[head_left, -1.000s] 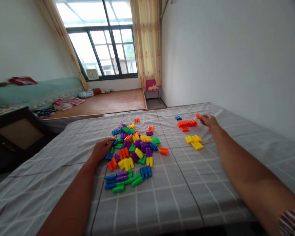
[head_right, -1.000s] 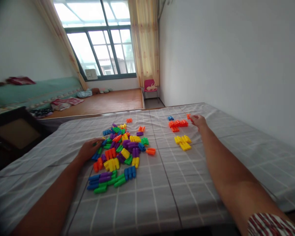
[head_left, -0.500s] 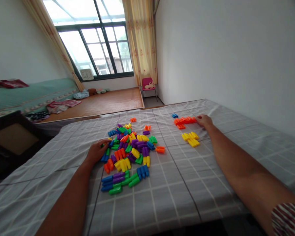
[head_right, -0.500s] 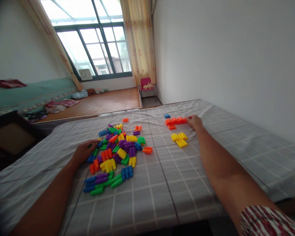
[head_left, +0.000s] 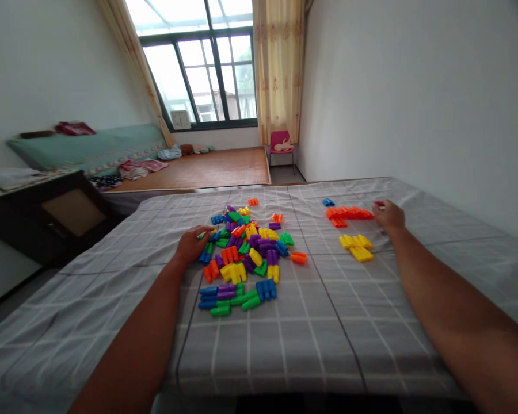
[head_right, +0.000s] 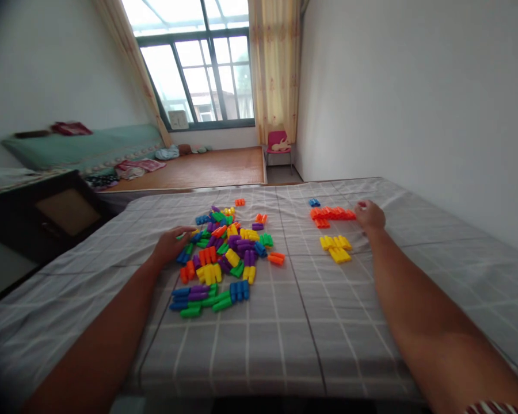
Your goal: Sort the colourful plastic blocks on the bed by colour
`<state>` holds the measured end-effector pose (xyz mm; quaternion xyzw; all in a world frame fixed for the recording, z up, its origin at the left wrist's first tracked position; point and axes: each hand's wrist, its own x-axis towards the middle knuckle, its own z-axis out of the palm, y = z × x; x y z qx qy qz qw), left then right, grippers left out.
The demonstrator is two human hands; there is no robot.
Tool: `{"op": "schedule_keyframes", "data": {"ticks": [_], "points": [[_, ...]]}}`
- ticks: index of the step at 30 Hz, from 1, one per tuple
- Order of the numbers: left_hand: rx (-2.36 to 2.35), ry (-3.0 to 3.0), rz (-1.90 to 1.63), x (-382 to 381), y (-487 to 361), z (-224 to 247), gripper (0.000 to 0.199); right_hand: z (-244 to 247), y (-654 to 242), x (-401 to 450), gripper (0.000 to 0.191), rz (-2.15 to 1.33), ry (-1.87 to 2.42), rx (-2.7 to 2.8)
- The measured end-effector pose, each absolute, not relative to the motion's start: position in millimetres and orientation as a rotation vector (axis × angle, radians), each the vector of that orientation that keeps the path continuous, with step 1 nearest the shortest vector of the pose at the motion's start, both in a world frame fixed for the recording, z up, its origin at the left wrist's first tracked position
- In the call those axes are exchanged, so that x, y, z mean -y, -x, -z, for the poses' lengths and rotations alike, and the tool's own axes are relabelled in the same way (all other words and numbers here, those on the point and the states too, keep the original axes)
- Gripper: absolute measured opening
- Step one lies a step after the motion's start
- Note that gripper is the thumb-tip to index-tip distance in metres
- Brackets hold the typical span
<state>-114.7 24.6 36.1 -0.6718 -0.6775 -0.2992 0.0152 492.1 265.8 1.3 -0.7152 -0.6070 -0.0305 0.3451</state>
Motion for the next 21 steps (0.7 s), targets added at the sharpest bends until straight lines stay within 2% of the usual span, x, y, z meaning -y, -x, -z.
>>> {"op": "schedule_keyframes", "data": {"ticks": [4, 8, 11, 15, 18, 21], "points": [[2.058, 2.056, 0.991, -24, 110, -38, 0.039, -34, -453, -249, 0.033, 0.201, 1.563, 1.622], [1.918, 2.275, 1.037, -22, 90, -42, 0.036, -63, -362, -201, 0.030, 0.013, 1.246, 1.948], [1.764, 2.479, 0.999, -21, 72, -44, 0.036, -69, -283, -150, 0.031, -0.172, 0.776, 2.344], [1.762, 2.499, 0.926, -22, 68, -37, 0.037, -63, -212, -105, 0.038, -0.242, 0.190, 2.733], [1.894, 2.383, 0.881, -25, 82, -30, 0.035, -56, -189, -110, 0.038, -0.267, 0.120, 2.789], [1.967, 2.316, 0.802, -29, 97, -24, 0.029, -57, -176, -132, 0.027, -0.317, 0.201, 2.746]]}}
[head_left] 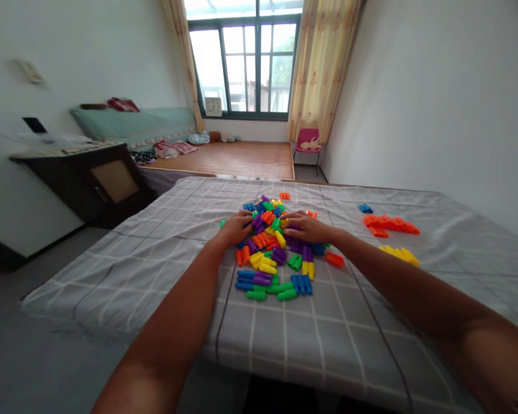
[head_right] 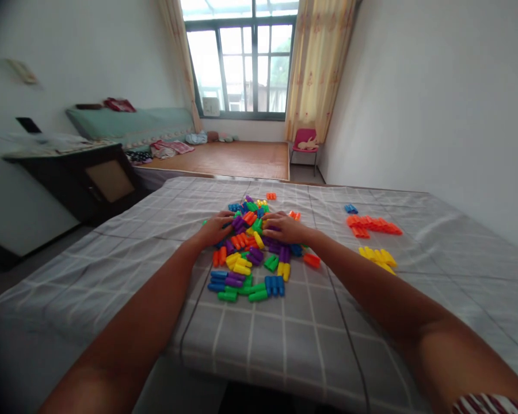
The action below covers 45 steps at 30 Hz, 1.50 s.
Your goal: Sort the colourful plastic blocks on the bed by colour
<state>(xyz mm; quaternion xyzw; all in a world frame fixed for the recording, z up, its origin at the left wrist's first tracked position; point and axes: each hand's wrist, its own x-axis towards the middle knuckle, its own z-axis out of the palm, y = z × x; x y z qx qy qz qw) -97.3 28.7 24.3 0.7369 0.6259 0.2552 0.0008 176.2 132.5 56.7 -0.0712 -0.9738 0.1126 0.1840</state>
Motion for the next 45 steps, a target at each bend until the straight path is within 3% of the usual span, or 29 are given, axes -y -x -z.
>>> {"op": "schedule_keyframes", "data": {"ticks": [5, 9, 15, 20, 24, 33, 45], "points": [[-1.985, -2.356, -0.747, -31, 103, -22, 0.028, -67, -138, -149, 0.023, -0.245, 0.616, 2.592], [-1.942, -2.334, -0.799, -29, 100, -25, 0.028, -67, -102, -137, 0.037, -0.160, 0.812, 2.726], [-1.944, -2.337, -0.811, -27, 103, -28, 0.030, -64, -98, -128, 0.035, -0.116, 0.729, 2.650], [-1.965, -2.305, -0.815, -27, 108, -29, 0.032, -68, -163, -152, 0.051, -0.474, 0.764, 2.383], [-1.952, -2.265, -0.826, -29, 110, -31, 0.031, -71, -261, -192, 0.047, -0.617, 0.973, 2.079], [-1.985, -2.230, -0.764, -33, 117, -31, 0.039, -32, -480, -261, 0.042, -0.247, 1.595, 1.598], [-2.000, -2.173, -0.767, -32, 120, -31, 0.045, -5, -505, -264, 0.050, -0.342, 1.523, 1.850]]}}
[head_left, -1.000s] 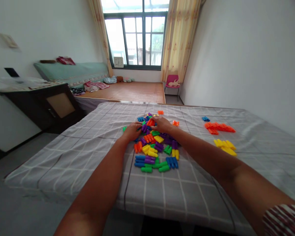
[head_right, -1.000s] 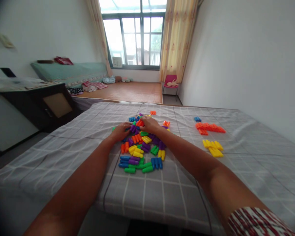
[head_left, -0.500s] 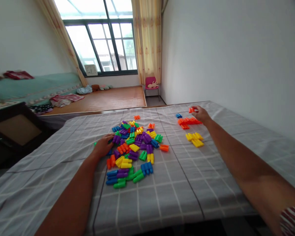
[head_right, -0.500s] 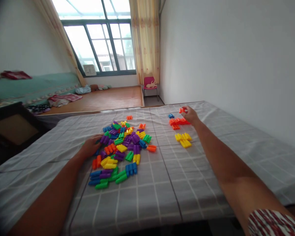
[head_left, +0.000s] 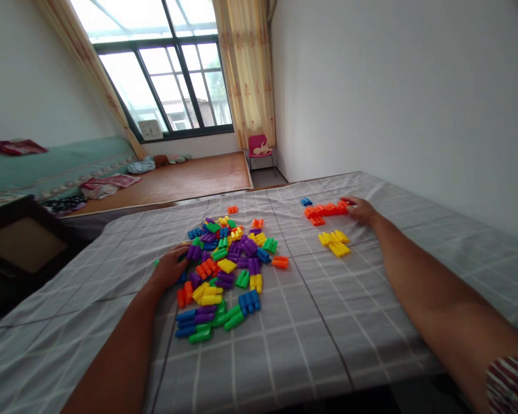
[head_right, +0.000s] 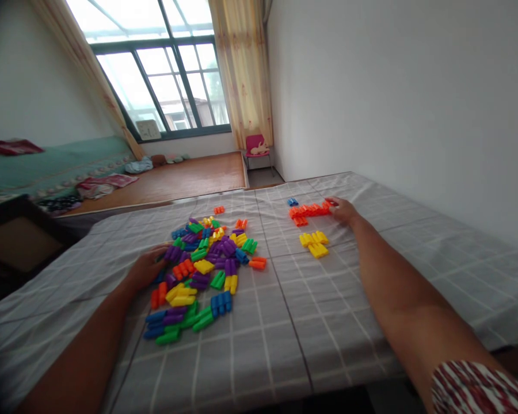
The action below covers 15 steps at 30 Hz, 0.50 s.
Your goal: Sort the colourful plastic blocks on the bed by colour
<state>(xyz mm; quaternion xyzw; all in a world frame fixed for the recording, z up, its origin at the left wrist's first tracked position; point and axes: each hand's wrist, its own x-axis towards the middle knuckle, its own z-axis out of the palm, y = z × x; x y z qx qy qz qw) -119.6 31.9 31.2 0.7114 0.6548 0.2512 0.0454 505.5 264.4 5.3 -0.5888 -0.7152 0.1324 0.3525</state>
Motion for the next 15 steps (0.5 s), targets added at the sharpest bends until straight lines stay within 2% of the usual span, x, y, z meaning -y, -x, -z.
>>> {"op": "schedule_keyframes", "data": {"ticks": [10, 15], "points": [[-1.958, -2.190, -0.823, -35, 124, -27, 0.047, -1, -499, -264, 0.058, -0.290, 1.513, 1.919], [-2.001, -2.074, -0.994, -30, 119, -33, 0.048, -9, -498, -258, 0.058, -0.204, 1.492, 1.781]]}}
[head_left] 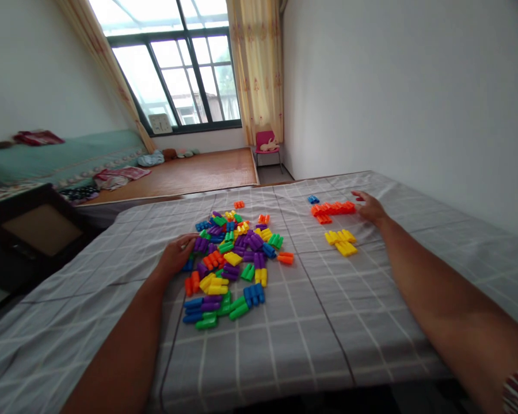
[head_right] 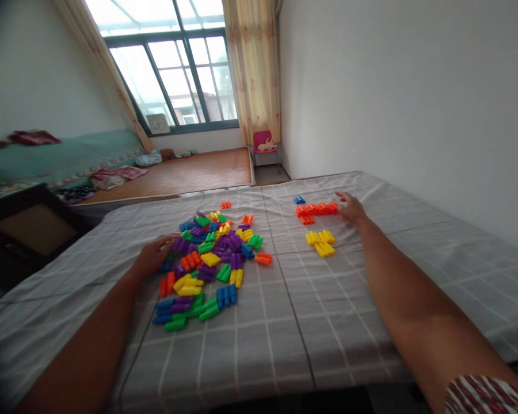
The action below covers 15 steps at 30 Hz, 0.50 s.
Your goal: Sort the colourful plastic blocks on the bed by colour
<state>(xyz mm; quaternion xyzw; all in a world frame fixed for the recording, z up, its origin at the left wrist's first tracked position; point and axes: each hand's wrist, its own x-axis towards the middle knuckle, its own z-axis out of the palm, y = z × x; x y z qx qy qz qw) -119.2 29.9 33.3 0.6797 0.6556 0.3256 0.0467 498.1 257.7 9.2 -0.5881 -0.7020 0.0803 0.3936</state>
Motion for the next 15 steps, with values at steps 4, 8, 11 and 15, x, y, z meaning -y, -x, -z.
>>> {"op": "schedule_keyframes", "data": {"ticks": [4, 8, 11, 15], "points": [[-2.036, -2.032, -1.181, -24, 108, -44, 0.049, -17, -491, -254, 0.052, -0.047, 1.449, 1.702], [-1.840, -2.240, -1.166, -19, 85, -52, 0.043, -31, -459, -243, 0.047, 0.098, 1.287, 1.774], [-1.627, -2.448, -0.974, -17, 66, -53, 0.038, -44, -413, -222, 0.042, 0.126, 1.122, 1.872], [-1.488, -2.585, -0.754, -16, 60, -49, 0.037, -57, -336, -177, 0.032, -0.043, 0.807, 2.216]]}}
